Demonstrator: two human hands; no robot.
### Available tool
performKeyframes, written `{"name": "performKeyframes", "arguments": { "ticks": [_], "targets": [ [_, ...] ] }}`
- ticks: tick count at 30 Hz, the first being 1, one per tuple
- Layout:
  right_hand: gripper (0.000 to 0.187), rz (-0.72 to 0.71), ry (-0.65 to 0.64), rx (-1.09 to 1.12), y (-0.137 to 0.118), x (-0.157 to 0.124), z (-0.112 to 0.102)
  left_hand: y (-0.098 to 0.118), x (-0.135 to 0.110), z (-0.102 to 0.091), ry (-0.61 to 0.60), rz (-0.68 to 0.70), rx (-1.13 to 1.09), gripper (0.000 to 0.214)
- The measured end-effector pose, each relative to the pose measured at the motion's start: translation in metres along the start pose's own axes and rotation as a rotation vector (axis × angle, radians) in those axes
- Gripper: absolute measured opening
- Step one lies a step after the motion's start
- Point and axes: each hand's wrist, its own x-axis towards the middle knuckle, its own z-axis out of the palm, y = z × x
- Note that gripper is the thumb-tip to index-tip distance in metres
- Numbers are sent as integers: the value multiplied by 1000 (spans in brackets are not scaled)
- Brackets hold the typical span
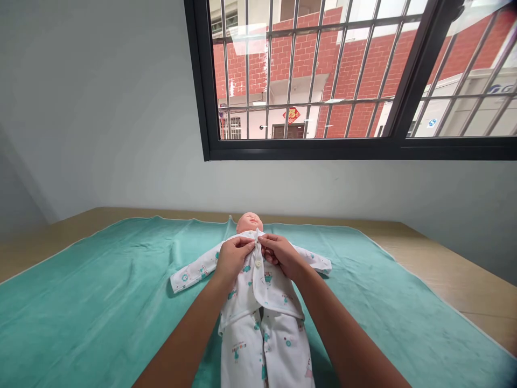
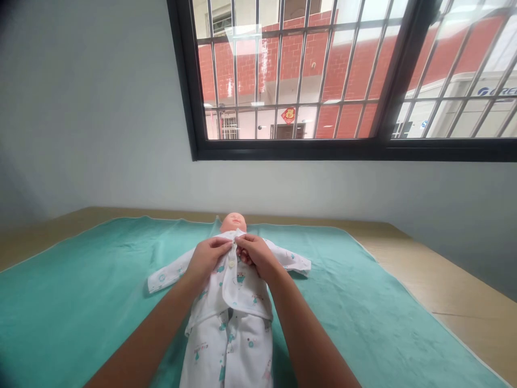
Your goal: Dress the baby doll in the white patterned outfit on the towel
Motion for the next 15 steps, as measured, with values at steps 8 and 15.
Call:
{"name": "performKeyframes", "arguments": {
  "ticks": [8,15],
  "targets": [
    [33,-9,10,-23,1,1,3,4,-1,-2,-8,-24,-36,25],
    [32,-4,23,-23,1,0,2,2,-1,-1,14,-19,2,22]
  ]
}}
